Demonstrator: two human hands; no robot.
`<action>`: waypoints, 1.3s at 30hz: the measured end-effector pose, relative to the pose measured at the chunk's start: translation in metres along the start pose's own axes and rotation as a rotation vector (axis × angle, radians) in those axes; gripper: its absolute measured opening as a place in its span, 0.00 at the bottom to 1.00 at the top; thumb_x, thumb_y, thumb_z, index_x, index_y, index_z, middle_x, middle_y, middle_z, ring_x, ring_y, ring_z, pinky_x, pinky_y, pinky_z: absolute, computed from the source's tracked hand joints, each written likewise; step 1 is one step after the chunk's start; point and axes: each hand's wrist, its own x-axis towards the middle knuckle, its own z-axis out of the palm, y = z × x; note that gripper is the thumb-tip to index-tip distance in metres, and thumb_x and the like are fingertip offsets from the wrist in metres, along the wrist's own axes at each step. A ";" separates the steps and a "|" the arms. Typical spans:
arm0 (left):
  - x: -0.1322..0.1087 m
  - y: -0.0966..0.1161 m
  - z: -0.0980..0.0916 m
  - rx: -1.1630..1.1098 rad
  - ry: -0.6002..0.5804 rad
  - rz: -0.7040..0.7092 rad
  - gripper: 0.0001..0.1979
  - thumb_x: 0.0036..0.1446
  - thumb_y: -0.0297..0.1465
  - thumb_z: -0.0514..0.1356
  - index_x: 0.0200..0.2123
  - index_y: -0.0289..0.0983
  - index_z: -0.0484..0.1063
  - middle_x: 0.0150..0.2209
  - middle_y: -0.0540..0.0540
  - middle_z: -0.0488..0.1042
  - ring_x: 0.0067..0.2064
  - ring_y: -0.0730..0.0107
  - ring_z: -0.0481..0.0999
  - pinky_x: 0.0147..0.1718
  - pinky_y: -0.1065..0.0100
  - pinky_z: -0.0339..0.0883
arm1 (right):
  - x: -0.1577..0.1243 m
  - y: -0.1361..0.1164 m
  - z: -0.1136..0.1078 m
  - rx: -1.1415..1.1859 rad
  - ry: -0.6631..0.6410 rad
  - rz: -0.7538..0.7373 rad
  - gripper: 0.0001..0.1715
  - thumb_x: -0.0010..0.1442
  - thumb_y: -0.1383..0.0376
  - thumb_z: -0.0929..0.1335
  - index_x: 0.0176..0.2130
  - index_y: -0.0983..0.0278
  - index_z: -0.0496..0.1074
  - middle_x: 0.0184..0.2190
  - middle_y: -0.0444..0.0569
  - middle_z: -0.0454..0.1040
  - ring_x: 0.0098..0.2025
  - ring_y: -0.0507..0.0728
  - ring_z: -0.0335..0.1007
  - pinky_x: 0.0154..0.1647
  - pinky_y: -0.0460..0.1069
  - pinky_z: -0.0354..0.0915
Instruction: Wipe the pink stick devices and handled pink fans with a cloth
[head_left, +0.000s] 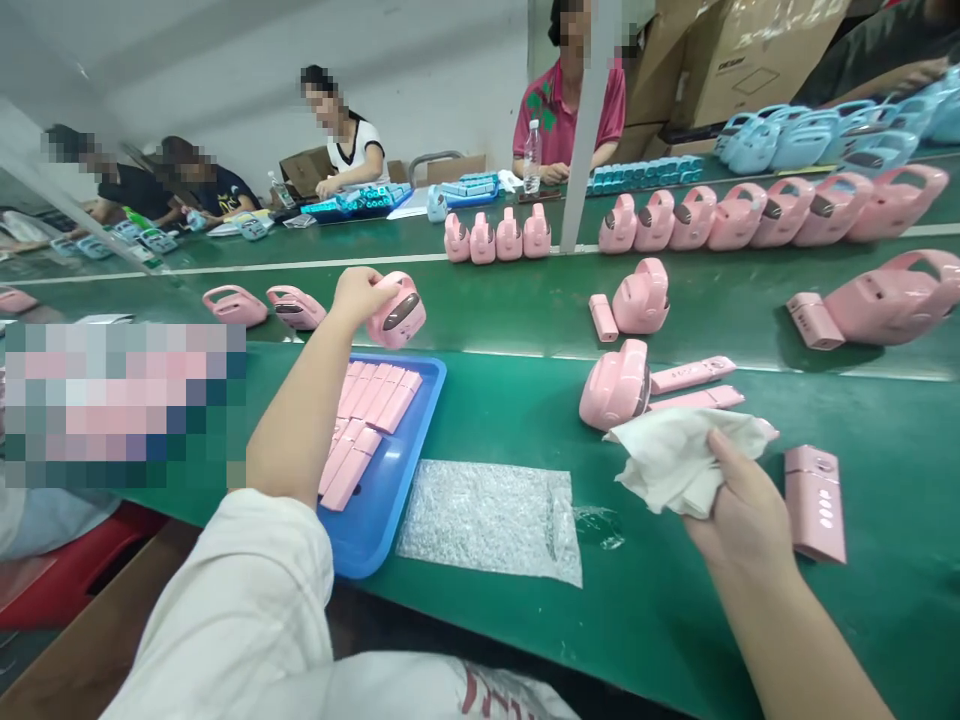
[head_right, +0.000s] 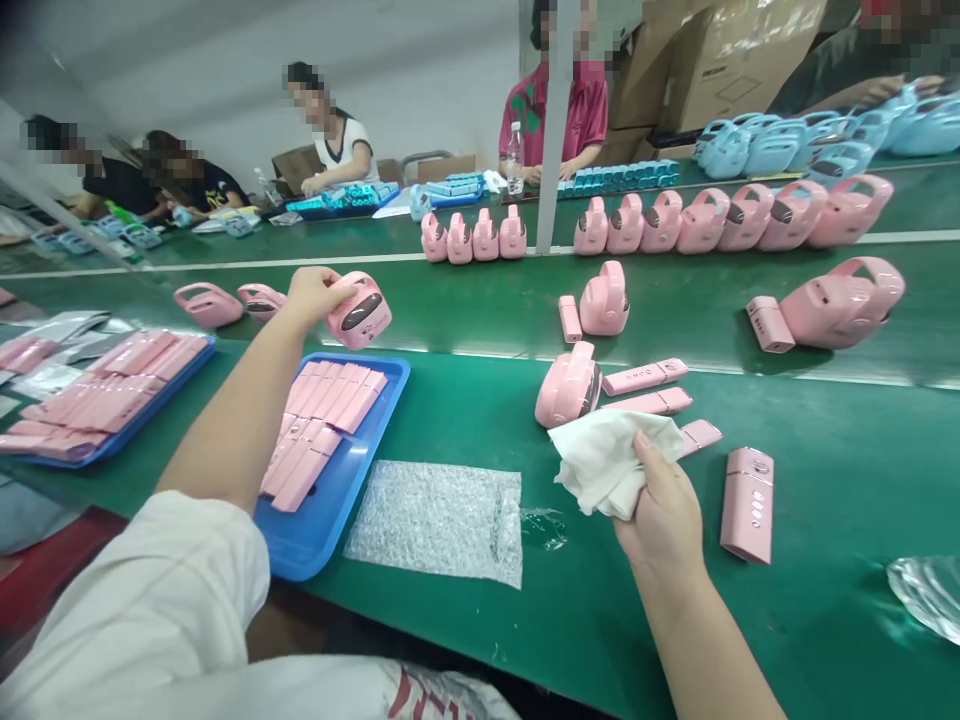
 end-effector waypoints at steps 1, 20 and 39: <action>-0.017 0.007 -0.004 -0.050 0.017 0.026 0.14 0.51 0.39 0.59 0.33 0.32 0.72 0.33 0.43 0.72 0.36 0.65 0.69 0.35 0.66 0.61 | -0.002 0.002 0.001 0.006 -0.017 -0.010 0.17 0.43 0.60 0.75 0.35 0.64 0.77 0.37 0.51 0.78 0.34 0.58 0.78 0.31 0.50 0.78; -0.238 0.084 0.091 -0.982 -0.494 0.214 0.25 0.48 0.40 0.64 0.48 0.35 0.71 0.52 0.40 0.73 0.52 0.57 0.72 0.52 0.58 0.64 | -0.042 0.075 -0.004 -0.811 -0.898 -1.112 0.21 0.67 0.67 0.58 0.56 0.65 0.68 0.51 0.60 0.75 0.56 0.62 0.71 0.51 0.57 0.73; -0.231 0.077 0.090 -1.082 -0.559 0.200 0.24 0.50 0.36 0.63 0.52 0.35 0.74 0.54 0.43 0.75 0.54 0.57 0.72 0.54 0.62 0.64 | -0.042 0.075 -0.011 -0.882 -0.973 -1.288 0.23 0.66 0.67 0.59 0.58 0.65 0.67 0.47 0.59 0.77 0.51 0.62 0.75 0.50 0.57 0.73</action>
